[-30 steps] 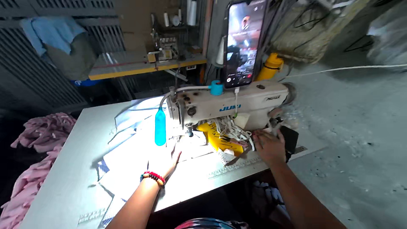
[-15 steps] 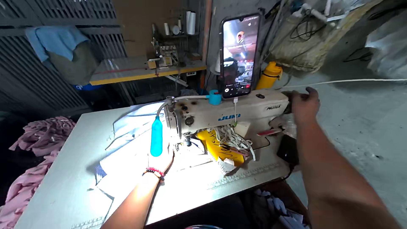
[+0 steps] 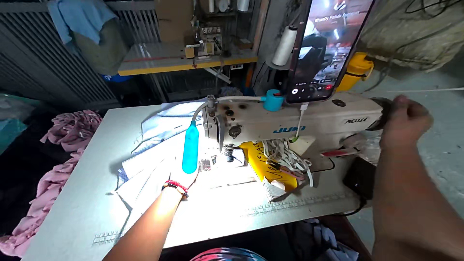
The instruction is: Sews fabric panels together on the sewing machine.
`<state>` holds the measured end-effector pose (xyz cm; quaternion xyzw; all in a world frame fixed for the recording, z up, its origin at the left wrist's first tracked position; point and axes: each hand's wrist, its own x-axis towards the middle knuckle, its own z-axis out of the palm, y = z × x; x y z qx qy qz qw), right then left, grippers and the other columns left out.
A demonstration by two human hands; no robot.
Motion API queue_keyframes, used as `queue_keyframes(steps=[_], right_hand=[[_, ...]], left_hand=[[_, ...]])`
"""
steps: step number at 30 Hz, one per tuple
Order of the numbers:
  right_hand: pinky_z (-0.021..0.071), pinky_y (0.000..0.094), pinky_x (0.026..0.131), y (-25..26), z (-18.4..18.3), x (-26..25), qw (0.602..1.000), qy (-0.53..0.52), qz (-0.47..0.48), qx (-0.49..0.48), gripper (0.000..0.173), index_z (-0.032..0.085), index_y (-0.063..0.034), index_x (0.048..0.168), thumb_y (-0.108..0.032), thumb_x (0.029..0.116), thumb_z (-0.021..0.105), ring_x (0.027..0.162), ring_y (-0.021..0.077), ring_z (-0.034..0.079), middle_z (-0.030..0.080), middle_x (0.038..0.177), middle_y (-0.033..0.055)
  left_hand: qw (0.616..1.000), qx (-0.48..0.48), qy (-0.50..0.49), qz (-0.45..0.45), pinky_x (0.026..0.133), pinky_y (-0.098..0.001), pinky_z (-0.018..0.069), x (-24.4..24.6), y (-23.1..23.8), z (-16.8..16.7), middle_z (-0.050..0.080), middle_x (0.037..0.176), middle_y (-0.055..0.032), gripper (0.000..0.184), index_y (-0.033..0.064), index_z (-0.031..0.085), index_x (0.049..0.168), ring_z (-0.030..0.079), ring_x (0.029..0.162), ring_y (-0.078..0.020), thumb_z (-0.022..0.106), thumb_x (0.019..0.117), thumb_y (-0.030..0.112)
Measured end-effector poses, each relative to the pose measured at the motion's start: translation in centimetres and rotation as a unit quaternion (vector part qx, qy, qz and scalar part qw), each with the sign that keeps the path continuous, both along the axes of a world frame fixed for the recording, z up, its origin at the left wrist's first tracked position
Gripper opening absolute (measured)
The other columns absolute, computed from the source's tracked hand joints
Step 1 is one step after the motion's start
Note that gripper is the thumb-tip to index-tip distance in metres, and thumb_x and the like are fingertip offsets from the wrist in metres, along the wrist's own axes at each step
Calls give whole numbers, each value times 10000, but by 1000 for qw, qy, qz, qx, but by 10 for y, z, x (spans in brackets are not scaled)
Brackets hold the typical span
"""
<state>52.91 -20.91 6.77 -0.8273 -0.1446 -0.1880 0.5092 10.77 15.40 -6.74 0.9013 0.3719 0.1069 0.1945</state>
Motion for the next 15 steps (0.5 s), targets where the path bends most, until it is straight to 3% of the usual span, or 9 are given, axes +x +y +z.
queue_keyframes(steps=[2,3,4,6,8,10,12,13,15], right_hand=[[477,553,990,14,22,0,999,36,5,-39,579,624,50,1262,-476,1051,502,1098,327,634,641,1223,268],[478,559,970,17,23,0,998,42,10,-38,531,623,54,1240,-430,1063,497,1074,327,630,639,1205,268],[487,521,966,18,19,-2,999,35,10,-29,504,619,45,1246,-405,1076,469,1062,289,626,635,1199,245],[508,456,994,16,2,-15,1000,-10,-19,-7,473,614,32,1296,-353,1098,425,1096,255,637,640,1230,230],[476,416,1086,8,-13,-51,996,-44,-70,-24,467,546,18,1435,-289,1097,443,1265,308,595,576,1394,267],[526,397,997,4,-25,-107,990,-104,-73,-66,450,527,89,1412,-191,1060,503,1180,368,620,576,1334,336],[583,438,858,14,-42,-168,976,-173,40,-127,318,658,148,1167,-116,1010,577,935,365,697,684,1056,324],[590,480,858,23,-50,-192,960,-175,122,-183,272,714,102,1123,-110,994,603,922,370,717,717,1019,282],[576,525,936,44,-67,-218,900,-154,236,-333,259,747,-8,1186,-137,1008,610,1052,379,717,743,1101,205]], left_hand=[[999,-22,26,26,1167,-542,359,-12,1,27,534,1448,-270,542,-25,527,1433,475,1393,-410,602,995,286],[997,-43,42,50,1178,-536,344,-18,0,48,510,1460,-296,554,-59,505,1440,458,1405,-424,651,981,214],[995,-54,29,76,1183,-523,349,-26,4,58,504,1464,-305,570,-62,492,1453,462,1403,-423,679,959,152],[994,-13,-9,112,1161,-549,389,-46,25,46,524,1450,-315,454,-56,556,1407,498,1377,-449,632,980,78],[992,17,4,127,1136,-589,400,-71,38,42,505,1439,-353,363,-81,587,1348,492,1360,-499,568,1029,91],[990,38,-5,133,1088,-608,431,-98,38,44,534,1374,-365,306,-94,626,1260,527,1299,-517,566,1037,108],[991,75,-22,111,1039,-667,439,-129,31,42,552,1311,-387,275,-86,651,1210,535,1249,-566,576,1026,103],[991,96,-34,89,1018,-701,429,-142,25,39,559,1291,-389,254,-78,666,1182,532,1231,-587,585,1012,93],[986,158,-47,24,974,-726,433,-162,8,34,601,1254,-350,232,-59,700,1085,559,1194,-577,570,965,91]])
